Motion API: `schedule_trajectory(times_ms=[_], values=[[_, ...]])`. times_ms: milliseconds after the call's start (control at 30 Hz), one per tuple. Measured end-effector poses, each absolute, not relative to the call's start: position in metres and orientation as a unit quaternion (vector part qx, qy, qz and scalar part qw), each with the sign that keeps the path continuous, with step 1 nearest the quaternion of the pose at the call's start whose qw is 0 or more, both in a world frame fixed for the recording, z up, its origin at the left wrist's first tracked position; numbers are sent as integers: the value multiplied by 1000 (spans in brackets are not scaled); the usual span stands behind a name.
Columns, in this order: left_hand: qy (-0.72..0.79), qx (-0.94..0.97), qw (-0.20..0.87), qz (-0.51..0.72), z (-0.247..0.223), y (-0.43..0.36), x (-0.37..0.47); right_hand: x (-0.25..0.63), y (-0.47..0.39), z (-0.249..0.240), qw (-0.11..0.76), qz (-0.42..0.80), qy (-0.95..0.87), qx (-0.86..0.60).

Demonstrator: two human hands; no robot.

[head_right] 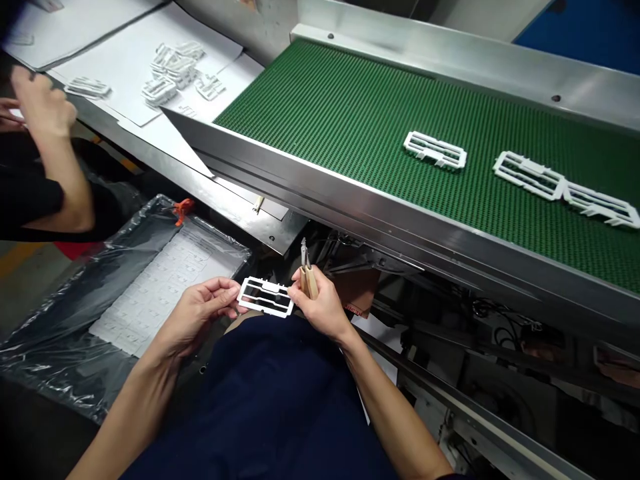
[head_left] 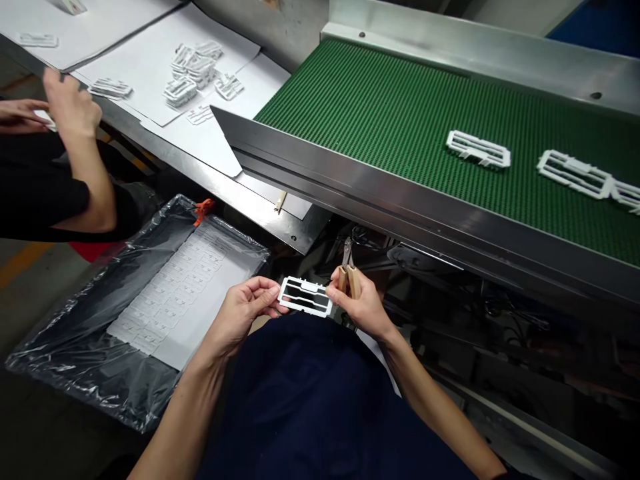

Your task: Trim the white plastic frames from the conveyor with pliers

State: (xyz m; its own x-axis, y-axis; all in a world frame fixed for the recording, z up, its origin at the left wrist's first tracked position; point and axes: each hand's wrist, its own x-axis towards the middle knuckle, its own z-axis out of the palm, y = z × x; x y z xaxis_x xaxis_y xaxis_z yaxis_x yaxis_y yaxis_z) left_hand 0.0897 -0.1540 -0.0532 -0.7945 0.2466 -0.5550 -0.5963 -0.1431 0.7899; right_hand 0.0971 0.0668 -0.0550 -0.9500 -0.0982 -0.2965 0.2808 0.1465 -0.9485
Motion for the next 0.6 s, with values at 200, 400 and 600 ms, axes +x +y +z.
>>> schedule_trajectory(times_ms=[200, 400, 600], values=[[657, -125, 197, 717, -55, -147, 93, 103, 64, -57, 165, -640, 748, 61], [598, -99, 185, 773, -58, -145, 96, 108, 60, -56, 183, -647, 739, 45], [567, -91, 191, 796, -61, -144, 97, 114, 58, -61, 196, -650, 733, 42]])
